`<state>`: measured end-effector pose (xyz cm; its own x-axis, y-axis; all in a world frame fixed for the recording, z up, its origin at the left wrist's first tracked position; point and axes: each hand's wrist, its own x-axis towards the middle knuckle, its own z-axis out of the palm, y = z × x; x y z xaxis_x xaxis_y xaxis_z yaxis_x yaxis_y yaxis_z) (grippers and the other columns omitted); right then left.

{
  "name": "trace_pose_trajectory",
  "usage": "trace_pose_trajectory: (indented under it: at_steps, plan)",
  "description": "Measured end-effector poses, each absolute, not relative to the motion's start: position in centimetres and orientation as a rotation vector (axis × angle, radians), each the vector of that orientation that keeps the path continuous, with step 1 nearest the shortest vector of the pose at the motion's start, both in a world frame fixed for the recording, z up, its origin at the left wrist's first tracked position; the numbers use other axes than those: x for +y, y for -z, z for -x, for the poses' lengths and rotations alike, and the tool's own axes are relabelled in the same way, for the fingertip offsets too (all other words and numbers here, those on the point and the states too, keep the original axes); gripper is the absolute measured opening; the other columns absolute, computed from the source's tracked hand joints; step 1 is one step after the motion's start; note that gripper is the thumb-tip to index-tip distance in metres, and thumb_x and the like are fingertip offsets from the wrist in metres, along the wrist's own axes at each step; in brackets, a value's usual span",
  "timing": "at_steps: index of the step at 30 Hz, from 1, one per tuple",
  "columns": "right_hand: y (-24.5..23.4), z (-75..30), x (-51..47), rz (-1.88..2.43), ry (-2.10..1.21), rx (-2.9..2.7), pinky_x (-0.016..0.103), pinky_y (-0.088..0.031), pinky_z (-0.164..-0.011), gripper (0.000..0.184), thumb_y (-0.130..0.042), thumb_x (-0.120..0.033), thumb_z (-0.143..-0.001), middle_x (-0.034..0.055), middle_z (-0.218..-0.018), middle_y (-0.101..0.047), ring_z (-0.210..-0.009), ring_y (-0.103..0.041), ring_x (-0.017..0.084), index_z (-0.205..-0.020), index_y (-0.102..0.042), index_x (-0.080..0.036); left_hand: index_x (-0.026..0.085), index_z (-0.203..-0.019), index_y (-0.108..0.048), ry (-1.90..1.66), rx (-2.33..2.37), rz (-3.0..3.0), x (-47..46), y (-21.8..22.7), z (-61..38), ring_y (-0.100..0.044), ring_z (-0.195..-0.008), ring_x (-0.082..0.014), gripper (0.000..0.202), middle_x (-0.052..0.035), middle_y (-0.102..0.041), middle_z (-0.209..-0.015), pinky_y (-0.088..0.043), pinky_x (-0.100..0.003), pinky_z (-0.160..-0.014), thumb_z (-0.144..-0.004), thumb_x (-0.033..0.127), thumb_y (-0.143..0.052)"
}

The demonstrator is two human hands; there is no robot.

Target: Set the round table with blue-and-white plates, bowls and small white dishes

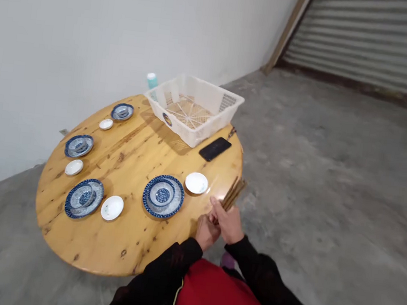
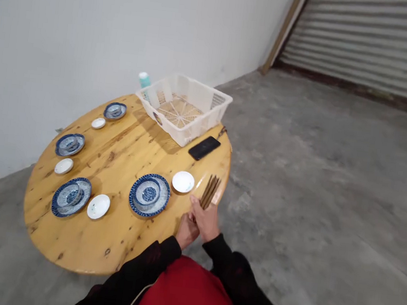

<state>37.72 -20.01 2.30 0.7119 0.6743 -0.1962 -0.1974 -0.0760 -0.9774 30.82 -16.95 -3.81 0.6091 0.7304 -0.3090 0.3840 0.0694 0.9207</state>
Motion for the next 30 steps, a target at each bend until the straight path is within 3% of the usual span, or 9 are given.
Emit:
trace_pose_trajectory:
  at_steps: [2,5,10,21,27,30]
  plan:
    - [-3.6,-41.4,-21.3,1.349,-0.851,-0.319,0.025,-0.038,-0.041,0.058,-0.082,-0.064,-0.070,-0.0068,-0.044,-0.039,-0.039,-0.043,0.010,-0.054,-0.043,-0.024,0.016,-0.066,-0.053,-0.284,0.943,-1.585,-18.3,3.8,-33.7,-0.055,-0.064,-0.0140,0.027,0.0008,-0.053,-0.061,-0.043,-0.026,-0.062,-0.082,0.025,-0.072]
    - [-4.9,-46.2,-23.6,1.213,-0.941,-0.229,0.025,-0.041,-0.042,0.061,-0.086,-0.065,-0.066,-0.0094,-0.045,-0.035,-0.038,-0.041,0.008,-0.055,-0.040,-0.025,0.021,-0.063,-0.043,-0.237,0.862,-1.622,-20.7,3.1,-37.8,-0.044,-0.054,-0.0102,0.028,0.0049,-0.044,-0.054,-0.035,-0.024,-0.055,-0.080,0.024,-0.065]
    - [-5.4,-51.6,-27.6,1.150,-1.054,-0.192,0.026,-0.050,-0.052,0.065,-0.087,-0.066,-0.064,-0.0094,-0.044,-0.035,-0.039,-0.043,0.007,-0.051,-0.040,-0.023,0.022,-0.068,-0.043,-0.194,0.847,-1.608,-24.7,1.7,-42.2,-0.043,-0.053,-0.0098,0.020,0.0054,-0.045,-0.055,-0.034,-0.022,-0.053,-0.079,0.027,-0.059]
    - [-4.1,-57.8,-28.8,1.023,-1.321,-0.015,0.027,-0.050,-0.052,0.069,-0.093,-0.059,-0.057,-0.0114,-0.044,-0.030,-0.041,-0.037,0.007,-0.052,-0.035,-0.024,0.021,-0.061,-0.037,-0.113,1.000,-1.632,-27.2,-0.5,-46.0,-0.033,-0.055,-0.0083,0.026,0.0061,-0.035,-0.054,-0.025,-0.024,-0.053,-0.081,0.029,-0.052]
    - [-3.4,-62.0,-26.3,1.056,-1.354,-0.070,0.030,-0.052,-0.052,0.067,-0.088,-0.058,-0.066,-0.0112,-0.046,-0.026,-0.043,-0.035,0.009,-0.055,-0.031,-0.025,0.021,-0.063,-0.035,-0.182,0.925,-1.572,-25.2,-0.8,-48.7,-0.029,-0.056,-0.0079,0.030,0.0071,-0.032,-0.057,-0.022,-0.025,-0.053,-0.080,0.031,-0.058]
    - [-4.1,-63.9,-24.9,1.146,-1.235,-0.172,0.030,-0.055,-0.056,0.059,-0.084,-0.059,-0.072,-0.0100,-0.050,-0.030,-0.045,-0.040,0.010,-0.059,-0.038,-0.025,0.022,-0.062,-0.034,-0.233,0.793,-1.446,-23.4,-1.3,-51.2,-0.028,-0.055,-0.0079,0.031,0.0072,-0.032,-0.057,-0.023,-0.025,-0.053,-0.080,0.032,-0.058]
